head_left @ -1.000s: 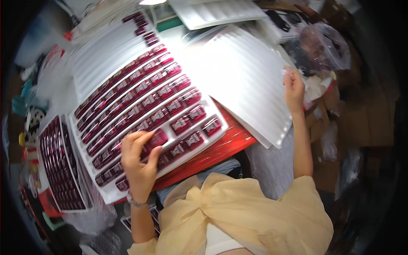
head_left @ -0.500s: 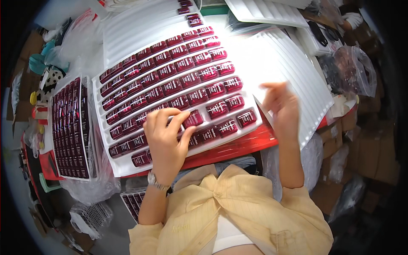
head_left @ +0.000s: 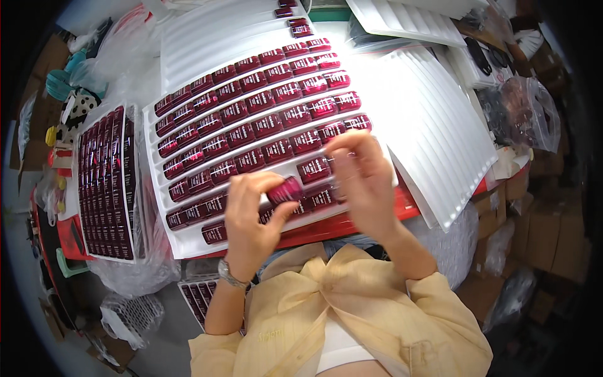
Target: The person repeatedly picks small maroon cosmetic bottles from a red tray and places them into individual clear plastic sleeves, then returns the sleeved bottles to the tray. The person also handles white foam inserts and stacks them on the table.
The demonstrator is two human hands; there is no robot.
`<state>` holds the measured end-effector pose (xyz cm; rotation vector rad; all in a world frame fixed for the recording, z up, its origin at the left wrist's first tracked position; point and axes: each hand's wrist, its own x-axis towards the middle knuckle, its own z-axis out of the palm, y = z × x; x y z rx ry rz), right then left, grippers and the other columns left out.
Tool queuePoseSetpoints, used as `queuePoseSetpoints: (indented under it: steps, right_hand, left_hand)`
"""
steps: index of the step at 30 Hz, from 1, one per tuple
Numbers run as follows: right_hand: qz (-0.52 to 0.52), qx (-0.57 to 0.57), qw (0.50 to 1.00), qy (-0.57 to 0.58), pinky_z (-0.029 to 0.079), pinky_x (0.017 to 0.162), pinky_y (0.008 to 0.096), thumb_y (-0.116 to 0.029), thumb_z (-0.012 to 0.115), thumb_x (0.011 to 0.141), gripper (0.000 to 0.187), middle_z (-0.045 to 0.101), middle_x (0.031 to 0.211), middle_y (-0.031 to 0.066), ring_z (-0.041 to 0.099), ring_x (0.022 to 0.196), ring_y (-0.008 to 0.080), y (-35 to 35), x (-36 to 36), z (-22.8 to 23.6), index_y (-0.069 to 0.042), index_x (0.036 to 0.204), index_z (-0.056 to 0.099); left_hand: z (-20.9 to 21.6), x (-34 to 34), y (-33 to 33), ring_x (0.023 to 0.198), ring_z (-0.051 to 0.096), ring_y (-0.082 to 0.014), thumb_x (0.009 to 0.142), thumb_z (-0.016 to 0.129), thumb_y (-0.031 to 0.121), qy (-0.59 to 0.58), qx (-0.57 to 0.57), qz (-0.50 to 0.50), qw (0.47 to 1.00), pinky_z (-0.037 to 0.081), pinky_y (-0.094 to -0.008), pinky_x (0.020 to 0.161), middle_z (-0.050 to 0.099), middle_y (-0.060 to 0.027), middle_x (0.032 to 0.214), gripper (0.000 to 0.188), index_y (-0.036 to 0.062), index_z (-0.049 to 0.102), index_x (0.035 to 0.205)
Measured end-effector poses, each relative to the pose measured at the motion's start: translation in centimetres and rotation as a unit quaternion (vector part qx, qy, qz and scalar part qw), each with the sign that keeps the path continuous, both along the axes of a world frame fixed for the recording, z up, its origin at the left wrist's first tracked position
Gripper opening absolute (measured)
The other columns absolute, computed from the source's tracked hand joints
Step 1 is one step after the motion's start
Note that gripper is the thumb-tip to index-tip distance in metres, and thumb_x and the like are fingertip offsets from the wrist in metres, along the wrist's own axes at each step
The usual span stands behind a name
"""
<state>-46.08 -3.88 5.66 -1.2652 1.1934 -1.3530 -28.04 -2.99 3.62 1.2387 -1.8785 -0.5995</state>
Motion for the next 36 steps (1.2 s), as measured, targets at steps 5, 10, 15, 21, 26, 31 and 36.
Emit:
queuePoseSetpoints:
  steps: [5,10,15,21,26,31,36]
  right_hand:
    - [0.109,-0.129,0.958,0.233,0.050,0.066,0.0361,-0.017,0.070,0.082,0.049,0.047,0.100,0.0143,0.057,0.078,0.0286,0.6,2.0,-0.2,-0.004,0.125,0.049]
    - [-0.100,-0.101,0.915,0.377,0.047,0.086,0.0396,-0.019,0.067,0.086,0.049,0.049,0.119,0.0147,0.054,0.100,0.0290,2.7,-8.8,-0.4,-0.004,0.129,0.049]
    - [-0.267,0.105,0.712,0.640,0.042,0.094,0.0410,-0.011,0.061,0.088,0.037,0.052,0.127,0.0188,0.052,0.111,0.0330,10.9,-23.1,-7.2,-0.001,0.123,0.056]
    - [-0.370,0.155,0.813,0.422,0.044,0.091,0.0339,-0.011,0.059,0.092,0.023,0.066,0.109,0.0130,0.059,0.100,0.0200,13.3,-27.9,-9.0,0.003,0.110,0.064]
    - [-0.281,-0.015,0.958,0.059,0.049,0.077,0.0281,-0.015,0.053,0.096,0.022,0.068,0.098,0.0133,0.064,0.086,0.0148,6.1,-16.9,-2.7,0.002,0.102,0.066]
    - [0.173,-0.010,0.946,-0.275,0.052,0.075,0.0307,-0.005,0.049,0.095,0.019,0.066,0.096,0.0217,0.064,0.089,0.0234,2.8,-3.3,-0.4,0.006,0.091,0.064]
    - [0.201,0.042,0.945,-0.256,0.048,0.084,0.0292,-0.003,0.057,0.092,0.027,0.053,0.114,0.0093,0.056,0.095,0.0141,3.3,2.3,-1.6,0.002,0.118,0.055]
  left_hand:
    - [-0.7,-2.0,1.6,0.084,0.059,-0.0292,0.068,0.080,0.006,0.115,-0.016,0.009,0.993,0.048,-0.0356,0.073,0.062,-0.0123,0.096,0.037,0.0020,0.059,0.099]
    - [0.5,-0.4,-0.4,0.094,0.052,-0.0267,0.069,0.079,0.010,-0.159,-0.043,0.051,0.985,0.042,-0.0404,0.081,0.058,-0.0066,0.100,0.035,0.0055,0.062,0.100]
    - [-0.6,-1.1,-1.2,0.099,0.050,-0.0266,0.070,0.077,0.015,-0.203,-0.012,0.012,0.979,0.033,-0.0386,0.089,0.056,-0.0069,0.102,0.039,0.0080,0.061,0.105]
    - [1.3,3.6,-0.6,0.099,0.050,-0.0237,0.066,0.080,0.019,-0.234,0.000,0.062,0.970,0.034,-0.0370,0.090,0.057,-0.0039,0.104,0.048,0.0080,0.066,0.111]
    - [0.6,5.0,-0.4,0.094,0.052,-0.0234,0.063,0.081,0.014,-0.219,-0.045,0.042,0.974,0.035,-0.0364,0.087,0.061,-0.0038,0.098,0.039,0.0061,0.067,0.099]
    - [0.9,1.5,2.1,0.090,0.061,-0.0270,0.069,0.081,0.013,0.053,-0.015,-0.036,0.998,0.049,-0.0351,0.076,0.064,-0.0114,0.101,0.040,0.0053,0.060,0.102]
    - [-0.2,0.4,3.7,0.091,0.063,-0.0269,0.070,0.082,0.013,0.205,0.024,-0.047,0.977,0.054,-0.0309,0.074,0.063,-0.0142,0.102,0.042,0.0028,0.059,0.105]
